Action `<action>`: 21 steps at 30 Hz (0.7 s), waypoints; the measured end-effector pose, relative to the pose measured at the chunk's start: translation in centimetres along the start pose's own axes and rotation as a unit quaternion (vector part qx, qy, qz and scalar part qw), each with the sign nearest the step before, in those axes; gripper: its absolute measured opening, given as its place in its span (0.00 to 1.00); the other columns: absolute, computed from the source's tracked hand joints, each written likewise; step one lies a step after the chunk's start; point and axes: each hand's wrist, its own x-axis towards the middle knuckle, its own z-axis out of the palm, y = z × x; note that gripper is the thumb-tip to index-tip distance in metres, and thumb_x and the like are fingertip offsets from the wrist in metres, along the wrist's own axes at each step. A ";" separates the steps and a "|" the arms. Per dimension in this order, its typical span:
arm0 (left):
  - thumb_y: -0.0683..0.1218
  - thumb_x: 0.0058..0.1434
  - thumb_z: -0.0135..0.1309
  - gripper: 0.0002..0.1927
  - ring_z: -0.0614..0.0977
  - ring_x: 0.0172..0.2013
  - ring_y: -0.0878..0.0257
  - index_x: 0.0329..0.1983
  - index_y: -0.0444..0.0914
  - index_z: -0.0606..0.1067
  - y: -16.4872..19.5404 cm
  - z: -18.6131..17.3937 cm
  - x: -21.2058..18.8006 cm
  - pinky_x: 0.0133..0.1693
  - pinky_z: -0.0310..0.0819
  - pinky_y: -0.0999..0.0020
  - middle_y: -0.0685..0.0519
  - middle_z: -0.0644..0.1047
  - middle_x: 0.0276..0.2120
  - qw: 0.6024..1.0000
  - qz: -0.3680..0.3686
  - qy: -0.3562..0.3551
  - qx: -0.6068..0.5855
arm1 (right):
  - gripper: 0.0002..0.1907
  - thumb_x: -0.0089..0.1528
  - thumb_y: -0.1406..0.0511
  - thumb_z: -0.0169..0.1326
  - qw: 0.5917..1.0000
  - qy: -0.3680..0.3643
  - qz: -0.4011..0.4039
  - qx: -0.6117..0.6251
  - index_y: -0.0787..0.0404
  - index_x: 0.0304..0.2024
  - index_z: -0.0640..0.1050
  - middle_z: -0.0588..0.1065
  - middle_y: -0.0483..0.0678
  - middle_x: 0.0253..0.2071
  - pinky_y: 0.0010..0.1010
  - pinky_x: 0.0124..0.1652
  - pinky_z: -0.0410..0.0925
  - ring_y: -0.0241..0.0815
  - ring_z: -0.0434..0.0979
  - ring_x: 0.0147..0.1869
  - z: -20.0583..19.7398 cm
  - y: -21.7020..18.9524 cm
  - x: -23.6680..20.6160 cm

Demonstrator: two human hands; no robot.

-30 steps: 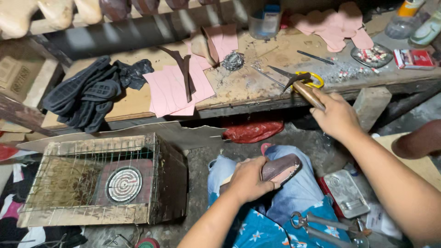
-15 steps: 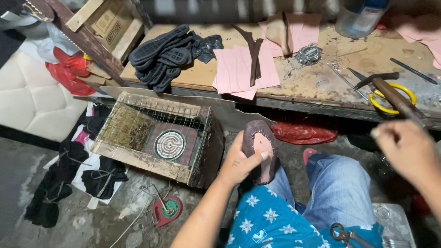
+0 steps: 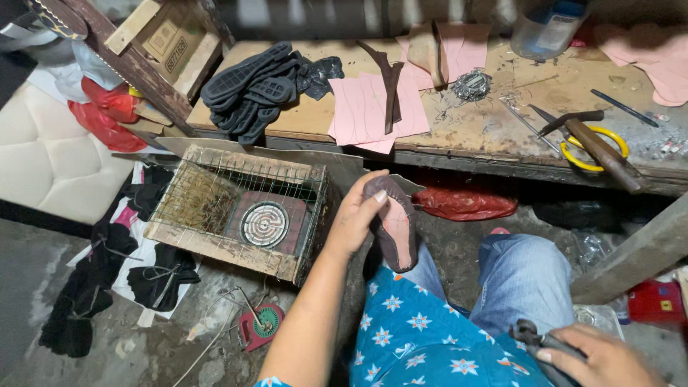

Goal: The person assembles a slipper by hammering a strap onto a wooden shoe form, then cuts a rubber sole with scissors. The finished slipper is placed on a shelf with other completed units.

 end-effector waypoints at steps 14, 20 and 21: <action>0.55 0.74 0.40 0.24 0.81 0.48 0.60 0.54 0.31 0.76 0.5 2.4 3.6 0.53 0.75 0.66 0.45 0.81 0.47 0.998 -0.006 -0.037 -0.059 | 0.31 0.58 0.65 0.52 0.771 -0.265 -0.156 0.558 0.58 0.66 0.68 0.75 0.44 0.49 0.35 0.51 0.71 0.35 0.77 0.52 -6.4 -20.8 6.7; 0.60 0.77 0.32 0.31 0.83 0.46 0.59 0.53 0.30 0.76 0.3 1.6 2.4 0.52 0.77 0.64 0.44 0.81 0.47 0.998 -0.019 -0.024 -0.063 | 0.24 0.61 0.65 0.51 0.705 -0.326 -0.146 0.613 0.67 0.59 0.71 0.79 0.57 0.49 0.47 0.48 0.77 0.49 0.82 0.50 -7.3 -23.8 6.1; 0.60 0.77 0.32 0.31 0.83 0.47 0.59 0.53 0.30 0.76 0.2 1.4 2.3 0.52 0.77 0.64 0.44 0.81 0.47 0.998 -0.014 -0.027 -0.061 | 0.23 0.62 0.65 0.51 0.691 -0.335 -0.153 0.622 0.69 0.57 0.71 0.79 0.58 0.47 0.48 0.46 0.78 0.51 0.83 0.47 -7.3 -23.9 6.0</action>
